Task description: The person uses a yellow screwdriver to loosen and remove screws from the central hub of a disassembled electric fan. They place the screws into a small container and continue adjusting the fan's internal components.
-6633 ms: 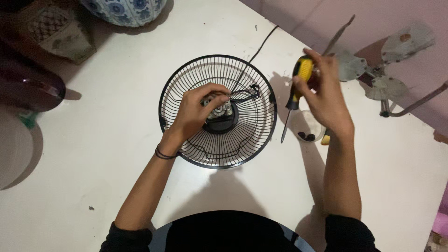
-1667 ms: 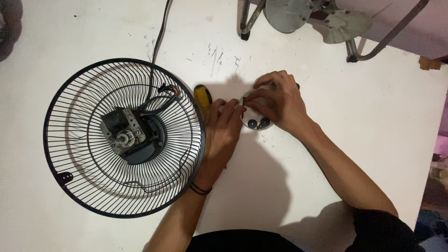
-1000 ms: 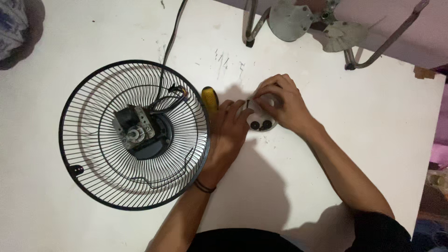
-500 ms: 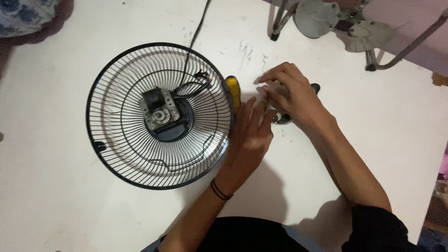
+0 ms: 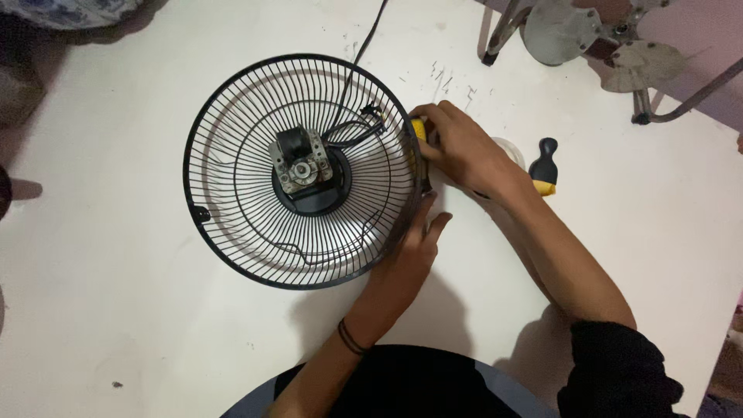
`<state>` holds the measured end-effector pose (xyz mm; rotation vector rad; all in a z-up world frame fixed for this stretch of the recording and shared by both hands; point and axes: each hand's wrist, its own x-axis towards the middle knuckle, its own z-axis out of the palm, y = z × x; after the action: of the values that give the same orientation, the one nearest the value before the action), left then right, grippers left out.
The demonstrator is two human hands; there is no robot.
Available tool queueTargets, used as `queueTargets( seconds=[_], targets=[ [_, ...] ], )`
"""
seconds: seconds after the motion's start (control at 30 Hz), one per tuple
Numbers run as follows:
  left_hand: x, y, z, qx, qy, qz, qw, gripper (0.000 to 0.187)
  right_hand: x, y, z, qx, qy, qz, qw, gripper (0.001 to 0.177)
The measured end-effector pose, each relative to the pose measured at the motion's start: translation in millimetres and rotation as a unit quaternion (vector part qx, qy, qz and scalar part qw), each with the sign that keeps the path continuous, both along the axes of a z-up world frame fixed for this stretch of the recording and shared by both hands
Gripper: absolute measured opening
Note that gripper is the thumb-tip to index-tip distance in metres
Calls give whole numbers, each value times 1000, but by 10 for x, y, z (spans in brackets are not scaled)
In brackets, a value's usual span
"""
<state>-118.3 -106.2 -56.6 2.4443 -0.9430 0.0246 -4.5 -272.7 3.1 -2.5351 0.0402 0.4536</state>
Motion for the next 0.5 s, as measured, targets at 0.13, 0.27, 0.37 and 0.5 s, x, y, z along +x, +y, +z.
queueTargets(
  seconds=[0.13, 0.27, 0.37, 0.5],
  targets=[
    [-99, 62, 17, -23, 31, -15, 999, 52, -27, -12, 4, 9, 10, -38, 999, 49],
    [-153, 83, 18, -55, 137, -31, 988, 60, -34, -24, -73, 16, -11, -46, 999, 48],
    [-191, 98, 25, -90, 129, -26, 987, 58, -84, -66, -108, 43, -27, -62, 997, 49],
    [-171, 131, 55, -129, 161, -43, 978, 55, -91, -133, -85, 73, -55, -74, 993, 51]
  ],
)
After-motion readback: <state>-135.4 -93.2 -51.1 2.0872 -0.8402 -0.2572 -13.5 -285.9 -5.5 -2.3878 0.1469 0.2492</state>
